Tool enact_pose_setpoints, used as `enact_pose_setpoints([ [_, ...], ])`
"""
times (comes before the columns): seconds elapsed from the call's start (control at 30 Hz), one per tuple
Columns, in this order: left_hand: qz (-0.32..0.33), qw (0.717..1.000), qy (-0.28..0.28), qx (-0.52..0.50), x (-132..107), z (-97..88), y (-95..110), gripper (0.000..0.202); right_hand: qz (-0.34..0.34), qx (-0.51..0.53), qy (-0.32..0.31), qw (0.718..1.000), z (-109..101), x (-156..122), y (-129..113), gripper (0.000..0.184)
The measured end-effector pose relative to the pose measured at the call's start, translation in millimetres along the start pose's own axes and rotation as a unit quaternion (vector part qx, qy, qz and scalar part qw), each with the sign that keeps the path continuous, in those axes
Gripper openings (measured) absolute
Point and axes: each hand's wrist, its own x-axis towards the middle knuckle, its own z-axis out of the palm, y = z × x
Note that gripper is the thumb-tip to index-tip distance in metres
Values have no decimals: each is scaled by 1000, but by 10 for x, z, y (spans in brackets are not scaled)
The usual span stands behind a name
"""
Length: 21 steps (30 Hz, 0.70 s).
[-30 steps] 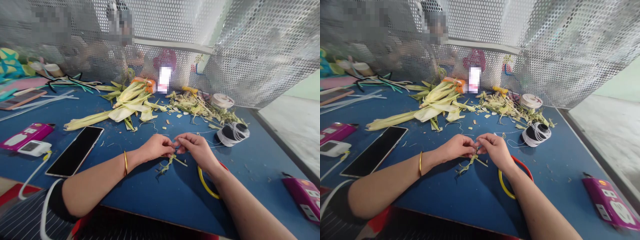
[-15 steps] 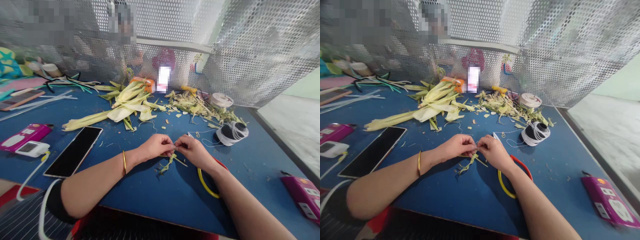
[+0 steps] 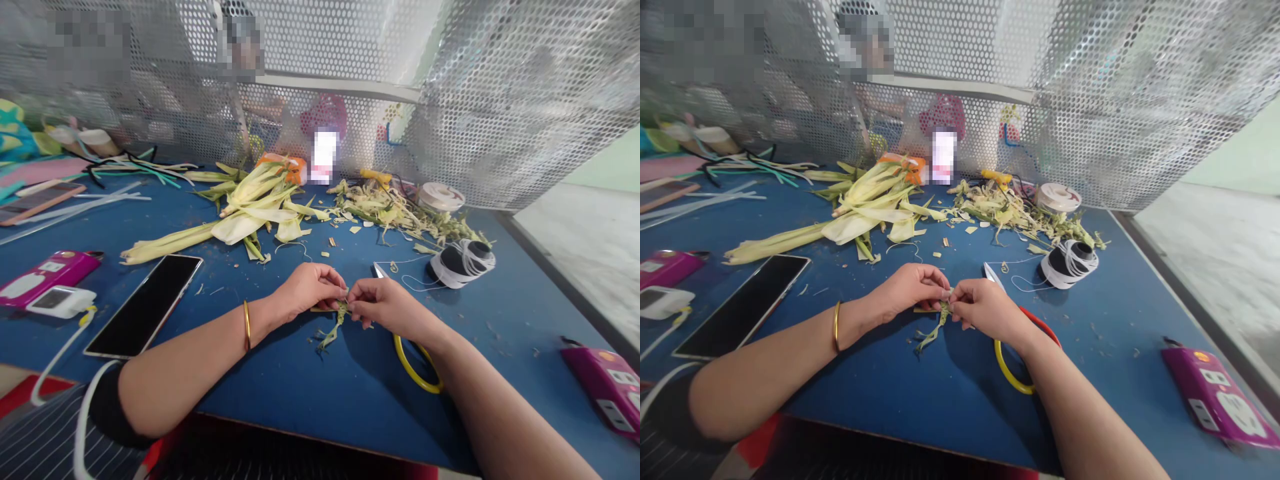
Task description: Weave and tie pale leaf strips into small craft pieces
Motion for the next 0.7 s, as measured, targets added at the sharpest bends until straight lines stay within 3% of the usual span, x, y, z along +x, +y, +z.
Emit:
enact_pose_setpoints([
  [0.37,-5,1000,-15,2,-11,-26,29,6,-33,40,-45,998,-39,-11,-2,11],
  [0.43,-4,1000,-13,4,-16,-24,33,8,-57,32,-15,998,-54,3,7,15],
  [0.57,1,1000,-12,9,-29,-13,41,12,-114,22,140,983,-60,73,67,15],
  [0.7,20,1000,-8,19,-17,-20,11,10,-130,36,106,985,9,149,148,13],
])
